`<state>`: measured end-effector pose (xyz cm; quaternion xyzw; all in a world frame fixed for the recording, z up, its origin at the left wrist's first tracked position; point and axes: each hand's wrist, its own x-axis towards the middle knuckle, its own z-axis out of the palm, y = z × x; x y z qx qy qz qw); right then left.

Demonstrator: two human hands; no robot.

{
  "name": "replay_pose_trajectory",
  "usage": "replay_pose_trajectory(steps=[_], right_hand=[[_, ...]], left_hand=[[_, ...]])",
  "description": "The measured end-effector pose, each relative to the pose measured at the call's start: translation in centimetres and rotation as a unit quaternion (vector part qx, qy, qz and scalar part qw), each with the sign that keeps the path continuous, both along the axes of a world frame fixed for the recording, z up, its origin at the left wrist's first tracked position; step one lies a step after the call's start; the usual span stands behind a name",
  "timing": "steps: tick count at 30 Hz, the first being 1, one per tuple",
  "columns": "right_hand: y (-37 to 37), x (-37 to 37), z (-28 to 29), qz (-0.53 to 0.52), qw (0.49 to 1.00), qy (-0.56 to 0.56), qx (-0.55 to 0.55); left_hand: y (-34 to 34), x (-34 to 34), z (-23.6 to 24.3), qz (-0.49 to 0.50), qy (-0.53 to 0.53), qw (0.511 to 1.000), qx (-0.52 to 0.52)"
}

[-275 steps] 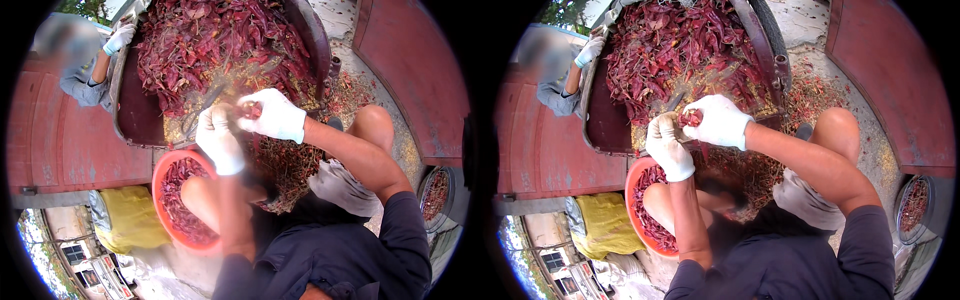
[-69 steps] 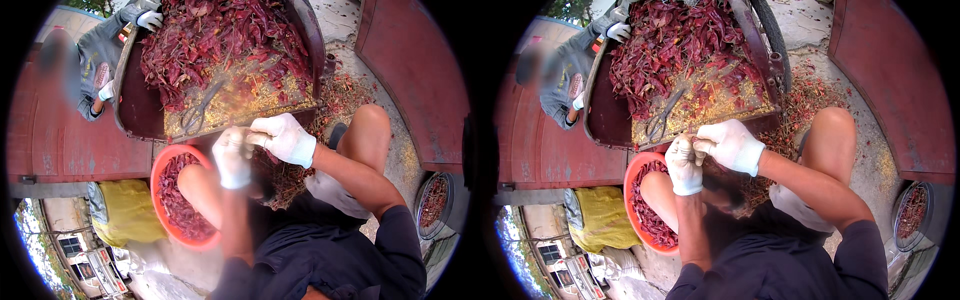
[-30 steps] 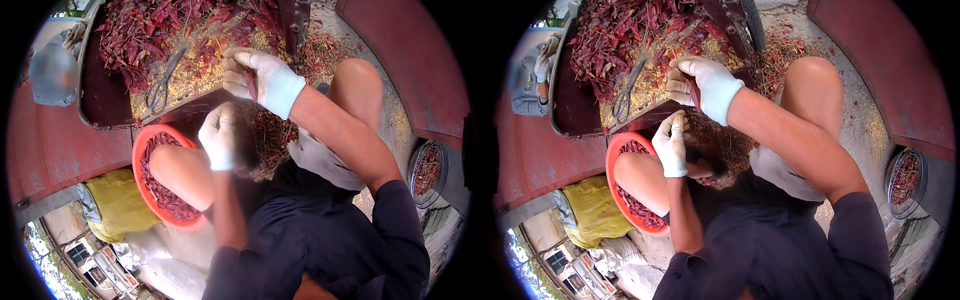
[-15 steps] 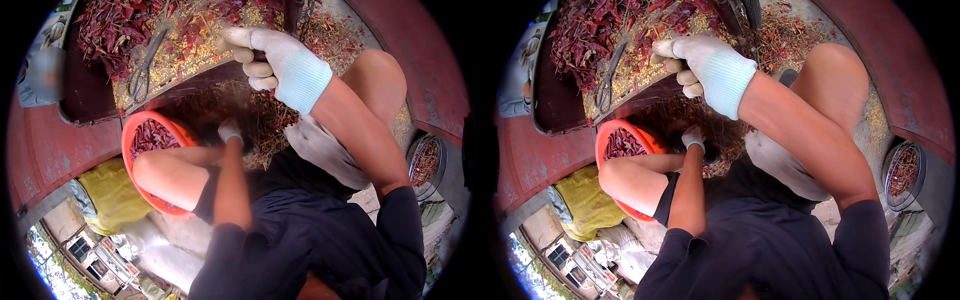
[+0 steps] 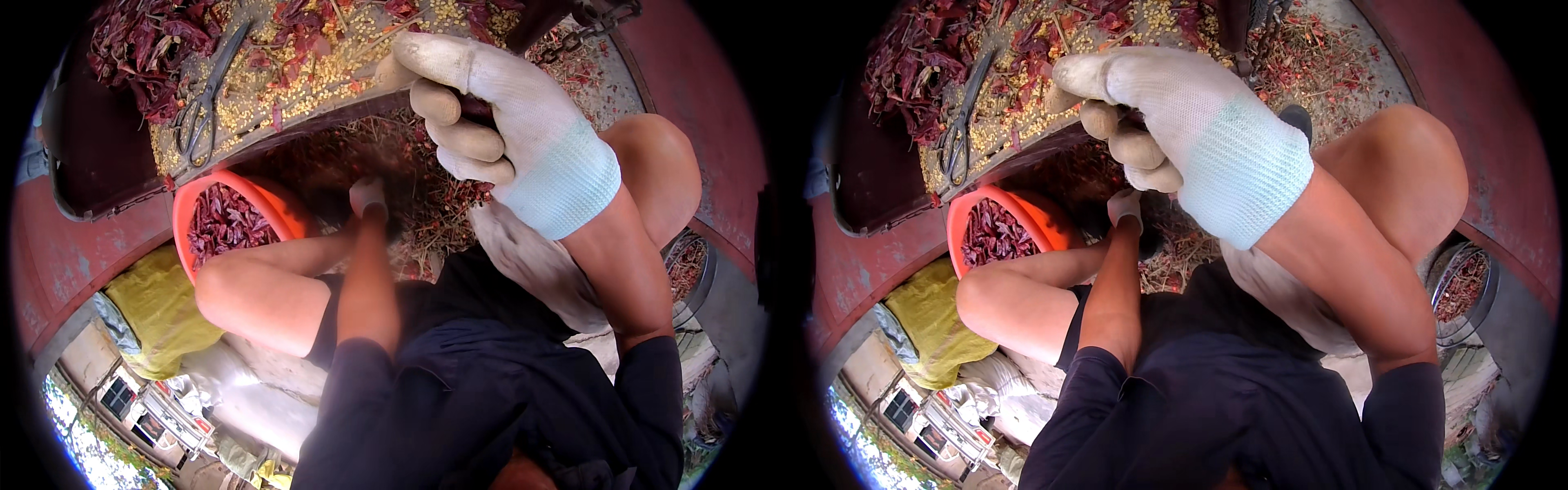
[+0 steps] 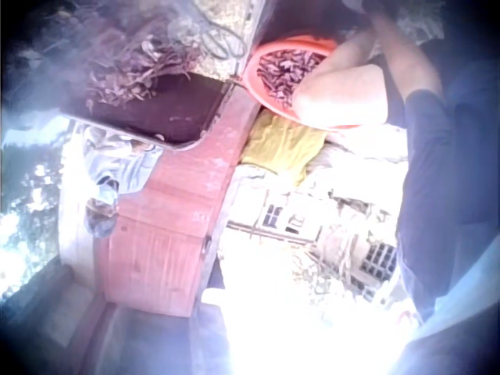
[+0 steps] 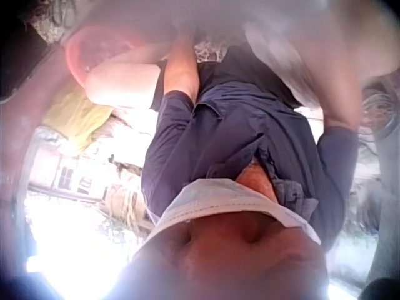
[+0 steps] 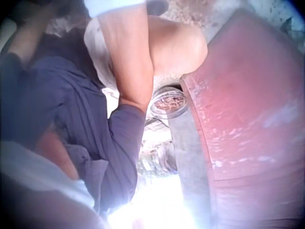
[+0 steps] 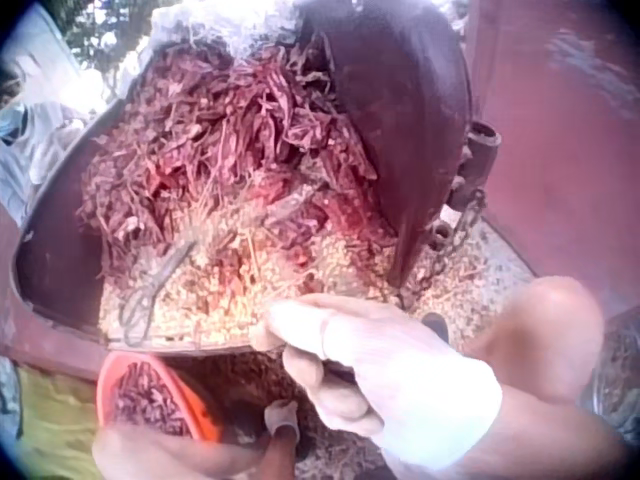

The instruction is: The person sits on the ground and repeatedly picks dried red chilies from a large metal tray, removes the stems by hand, and places the de-stemmed chilies into a red plastic basin. A second person works nearby in the background.

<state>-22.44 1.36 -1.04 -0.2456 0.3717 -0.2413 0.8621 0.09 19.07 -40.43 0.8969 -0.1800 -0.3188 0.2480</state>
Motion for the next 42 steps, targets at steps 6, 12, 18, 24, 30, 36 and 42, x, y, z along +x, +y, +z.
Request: replay_pose_trajectory(steps=[6,12,18,24,30,36,42], right_hand=[[0.3,1.5,0.4,-0.002,0.999,0.030,-0.011],[1.3,2.7,-0.4,0.032,0.992,0.085,-0.093],[1.5,3.2,-2.7,0.104,0.951,0.189,-0.224],[2.9,4.1,-6.0,0.137,0.867,0.260,-0.403],[1.9,2.5,-2.7,0.014,0.925,0.230,-0.303],[1.3,1.3,-0.8,0.025,0.945,0.171,-0.276],[1.0,1.0,0.0,0.009,0.957,0.137,-0.257]], left_hand=[[0.0,0.1,-1.2,0.131,0.071,0.984,-0.098],[-4.0,-2.4,7.9,0.219,0.322,0.849,-0.357],[-4.8,-6.5,23.4,0.134,0.236,0.896,-0.353],[-4.8,-7.7,30.8,-0.025,0.167,0.903,-0.395],[-6.3,-7.4,28.7,0.009,0.198,0.893,-0.405],[-4.6,-7.5,11.6,-0.264,0.015,0.943,-0.204],[-2.3,-12.0,9.3,-0.485,-0.145,0.860,0.056]])
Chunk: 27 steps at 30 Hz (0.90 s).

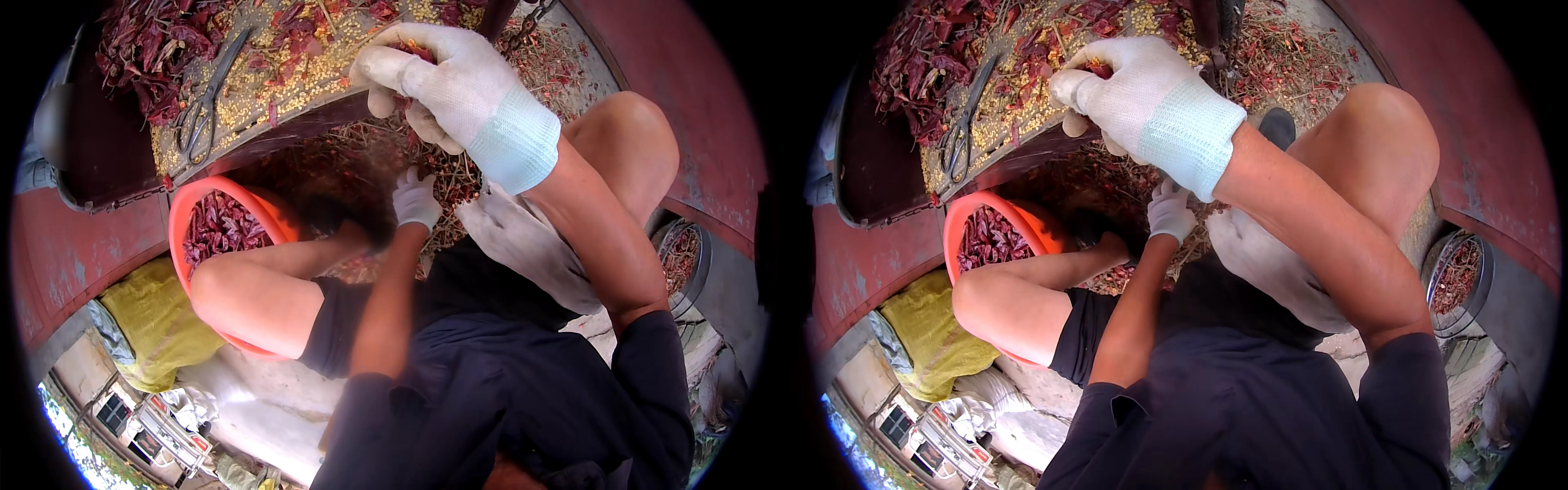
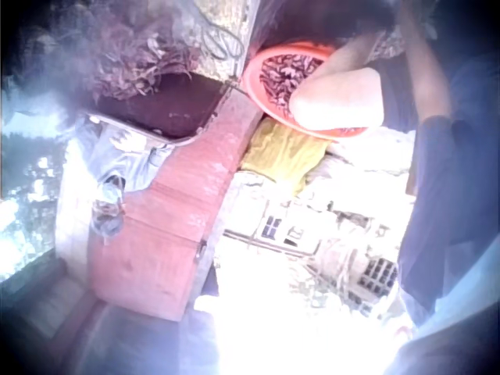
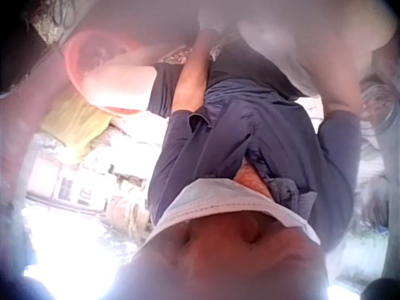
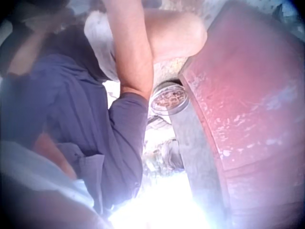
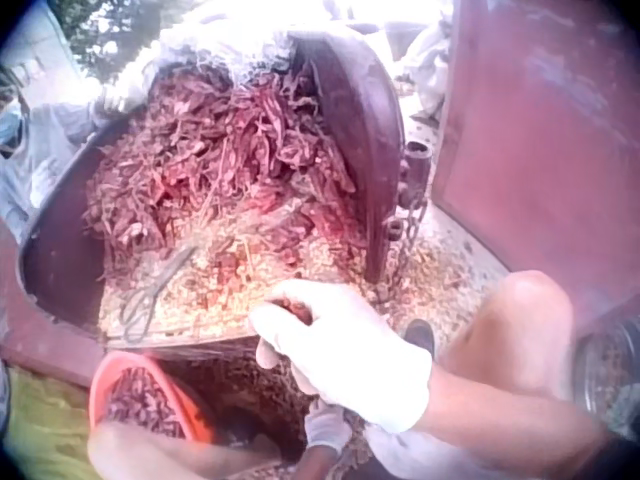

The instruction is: The person sits on the ground and repeatedly picks dried red chilies from a large metal tray, removes the stems by hand, and places the de-stemmed chilies into a red plastic basin. A second person works nearby in the background.

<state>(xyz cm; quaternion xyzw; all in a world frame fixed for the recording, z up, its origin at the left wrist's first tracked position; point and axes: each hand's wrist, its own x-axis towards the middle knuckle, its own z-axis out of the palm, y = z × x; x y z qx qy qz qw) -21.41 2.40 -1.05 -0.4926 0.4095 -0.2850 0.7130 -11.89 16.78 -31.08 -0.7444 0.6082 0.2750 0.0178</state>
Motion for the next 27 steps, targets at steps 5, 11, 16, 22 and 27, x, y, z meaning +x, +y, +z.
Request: replay_pose_trajectory(steps=[5,11,16,22,27], right_hand=[[-0.3,-0.5,0.7,0.023,0.999,0.016,-0.017],[0.5,-0.1,2.1,0.010,1.000,0.013,0.024],[0.0,-0.9,1.7,-0.005,1.000,0.004,0.021],[0.2,0.2,2.4,0.009,1.000,-0.003,0.018],[-0.2,-0.7,1.1,-0.027,0.999,0.020,0.028]], left_hand=[[0.5,0.7,1.3,0.003,0.055,0.997,0.048],[-0.6,6.6,-4.7,0.492,0.318,0.794,-0.165],[-3.0,11.4,-3.6,0.524,0.639,0.541,-0.156],[-2.3,17.5,-13.0,0.355,0.387,0.843,-0.117],[-5.3,14.4,-9.0,0.343,0.218,0.914,0.000]])
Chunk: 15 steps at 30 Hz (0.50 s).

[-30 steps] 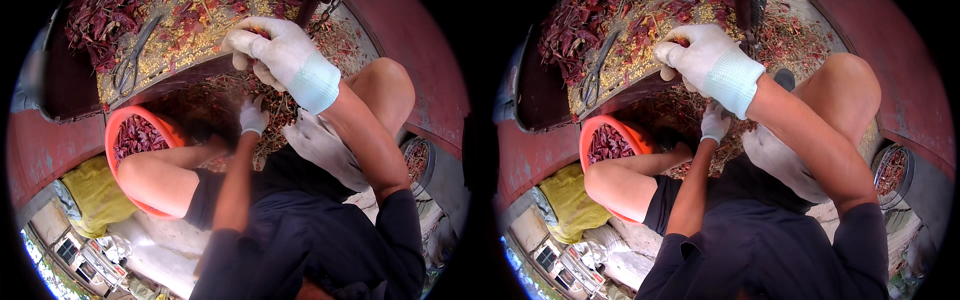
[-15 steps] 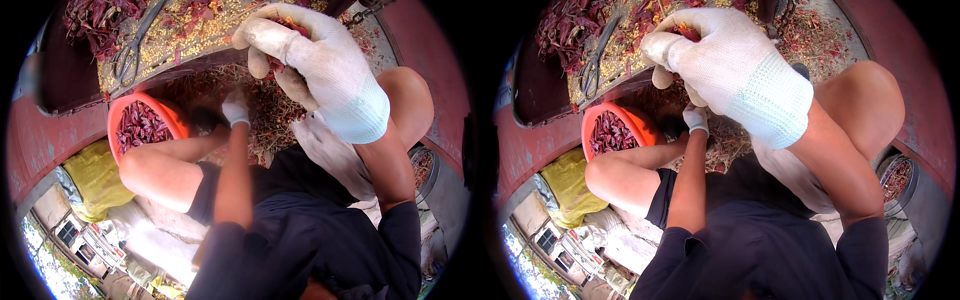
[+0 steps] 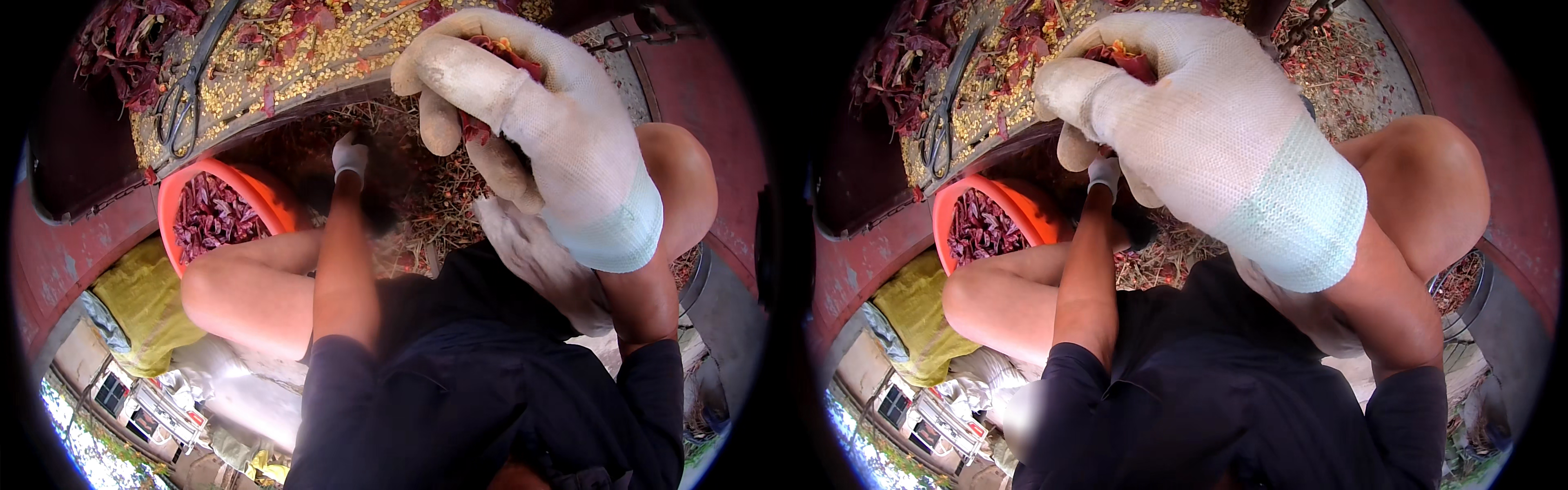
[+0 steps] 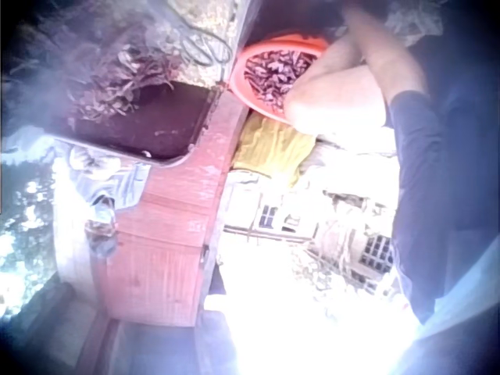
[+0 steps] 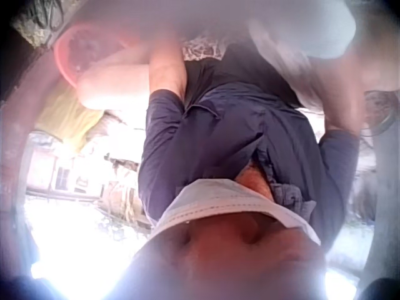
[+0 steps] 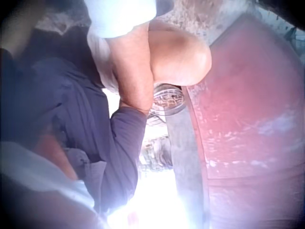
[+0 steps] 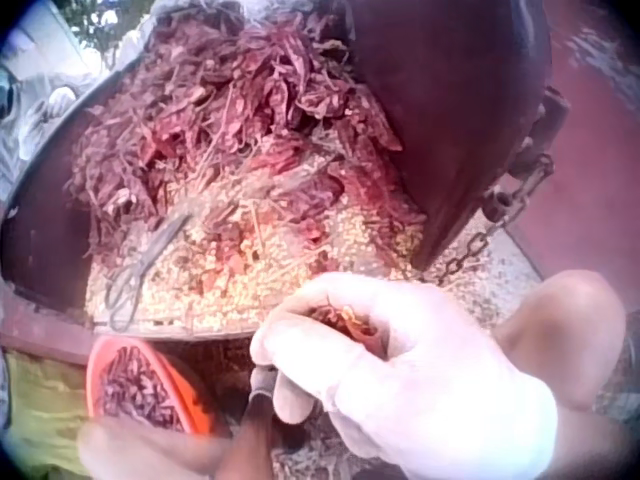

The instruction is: The person sits on the ground and repeatedly picks dried red chilies from a large metal tray, removes the stems by hand, and places the de-stemmed chilies into a red plastic basin. A second person works nearby in the background.

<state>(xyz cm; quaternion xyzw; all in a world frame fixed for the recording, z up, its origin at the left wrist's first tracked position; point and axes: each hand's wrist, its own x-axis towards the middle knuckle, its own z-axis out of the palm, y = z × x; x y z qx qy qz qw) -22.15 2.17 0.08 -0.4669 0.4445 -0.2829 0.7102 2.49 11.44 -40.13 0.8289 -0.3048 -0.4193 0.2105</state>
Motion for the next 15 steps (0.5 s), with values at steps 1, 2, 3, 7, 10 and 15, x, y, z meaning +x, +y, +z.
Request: replay_pose_trajectory(steps=[1,2,3,7,10,15], right_hand=[[0.3,0.7,0.5,0.014,1.000,-0.008,-0.004],[0.6,1.3,0.9,0.029,0.999,-0.016,-0.007],[0.6,1.3,0.6,0.026,1.000,-0.012,-0.007],[0.9,0.9,0.3,0.015,1.000,-0.013,-0.007],[1.0,1.3,0.2,0.020,1.000,-0.019,-0.009],[0.7,1.5,-0.6,0.008,1.000,-0.010,0.002]], left_hand=[[0.7,0.9,1.0,0.078,0.013,0.997,0.008],[2.7,3.2,-2.7,0.176,0.095,0.977,-0.069],[2.5,2.7,-2.2,0.200,0.117,0.970,-0.068],[2.2,0.8,1.4,0.297,0.173,0.935,-0.094],[2.9,1.8,-0.5,0.249,0.171,0.944,-0.134],[1.4,1.0,-1.9,0.052,0.086,0.990,-0.098]])
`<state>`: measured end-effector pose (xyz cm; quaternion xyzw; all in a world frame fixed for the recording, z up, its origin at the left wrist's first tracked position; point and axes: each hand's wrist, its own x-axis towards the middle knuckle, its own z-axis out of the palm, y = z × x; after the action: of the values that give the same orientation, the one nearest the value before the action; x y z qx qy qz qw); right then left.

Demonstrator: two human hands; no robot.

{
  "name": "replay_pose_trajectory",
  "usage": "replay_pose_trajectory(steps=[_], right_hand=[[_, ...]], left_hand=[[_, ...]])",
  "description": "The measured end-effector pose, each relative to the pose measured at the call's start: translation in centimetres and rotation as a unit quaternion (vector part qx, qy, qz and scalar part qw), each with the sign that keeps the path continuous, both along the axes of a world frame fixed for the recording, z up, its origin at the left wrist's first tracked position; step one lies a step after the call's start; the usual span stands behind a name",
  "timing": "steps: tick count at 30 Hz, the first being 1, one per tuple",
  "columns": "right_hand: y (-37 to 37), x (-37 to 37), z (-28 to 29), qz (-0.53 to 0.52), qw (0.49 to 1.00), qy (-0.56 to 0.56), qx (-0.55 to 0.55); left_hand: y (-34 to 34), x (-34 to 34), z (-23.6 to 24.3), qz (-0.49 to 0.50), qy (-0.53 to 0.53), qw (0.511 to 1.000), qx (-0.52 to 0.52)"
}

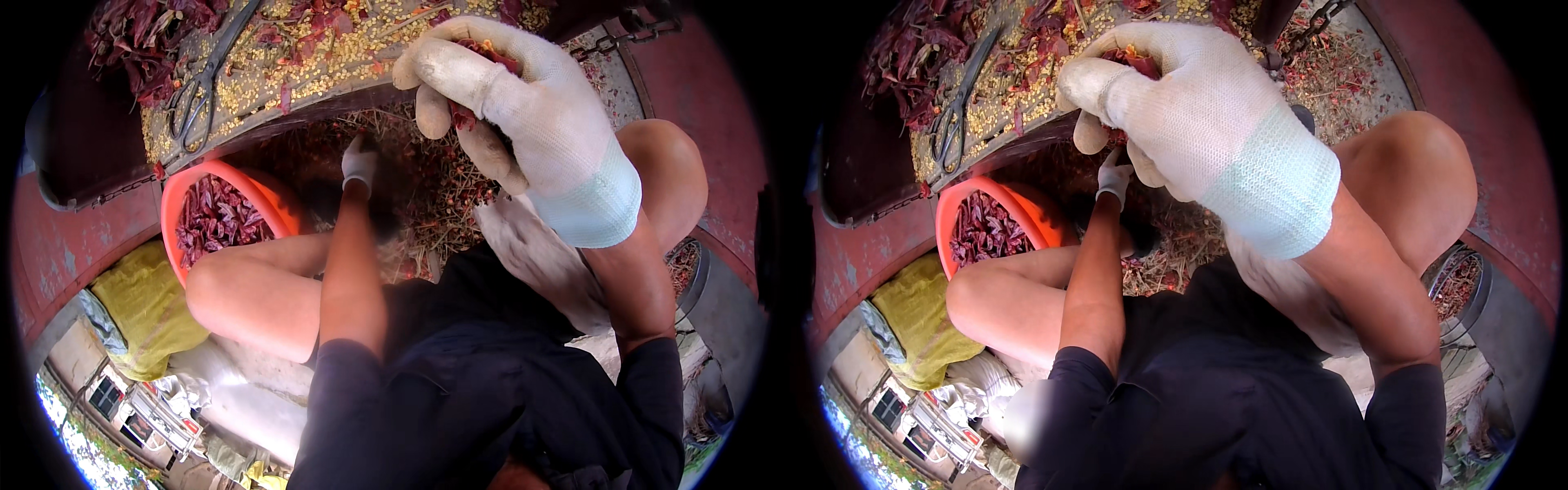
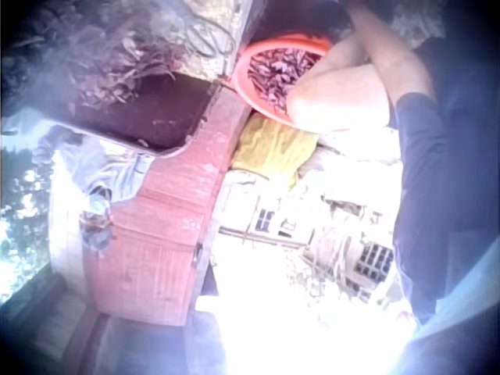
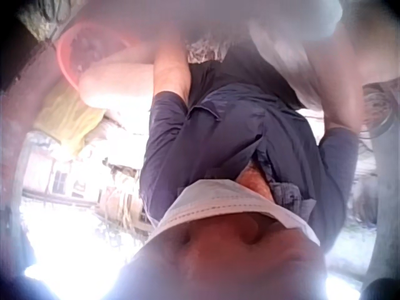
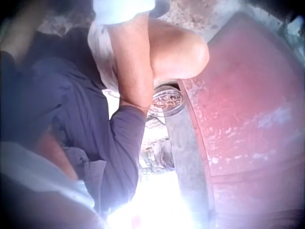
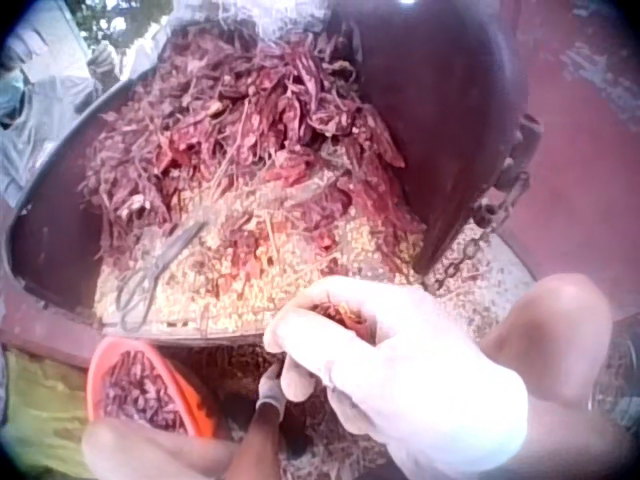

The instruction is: The person sits on the ground and repeatedly picks dried red chilies from a large metal tray, removes the stems by hand, and places the de-stemmed chilies into a red plastic basin. A second person works nearby in the background.

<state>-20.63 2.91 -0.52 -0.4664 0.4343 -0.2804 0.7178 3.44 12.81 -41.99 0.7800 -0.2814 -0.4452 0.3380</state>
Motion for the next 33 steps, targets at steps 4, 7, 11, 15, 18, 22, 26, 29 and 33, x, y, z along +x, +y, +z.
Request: replay_pose_trajectory(steps=[4,7,11,15,18,22,26,29,33], right_hand=[[0.5,1.1,0.9,0.015,1.000,0.027,0.003],[0.3,0.9,0.1,0.005,0.999,0.028,0.015],[-0.2,0.8,-0.3,0.000,0.999,0.045,0.013],[0.1,1.5,0.3,0.025,0.999,0.025,0.011],[-0.2,1.6,0.4,0.045,0.999,-0.015,0.019],[-0.4,1.6,-1.0,0.037,0.999,-0.009,-0.030],[-0.9,0.8,-2.0,0.104,0.992,-0.075,0.004],[-0.3,0.5,-2.3,0.104,0.993,-0.044,-0.035],[0.6,1.0,-1.4,0.107,0.993,-0.039,-0.019]], left_hand=[[0.9,3.5,-3.9,-0.091,-0.151,0.984,-0.010],[0.2,1.8,-2.1,-0.094,-0.130,0.986,0.042],[-0.2,-2.7,4.1,0.250,0.135,0.958,-0.045],[0.3,0.3,4.7,0.388,0.241,0.885,-0.094],[0.2,1.4,5.6,0.390,0.258,0.873,-0.136],[-1.3,-2.9,12.9,0.366,0.197,0.896,-0.155],[-0.5,-7.4,22.1,0.296,0.127,0.920,-0.221],[0.1,-10.2,29.0,0.204,0.066,0.936,-0.280],[-0.1,-10.3,35.9,0.146,-0.066,0.916,-0.368]])
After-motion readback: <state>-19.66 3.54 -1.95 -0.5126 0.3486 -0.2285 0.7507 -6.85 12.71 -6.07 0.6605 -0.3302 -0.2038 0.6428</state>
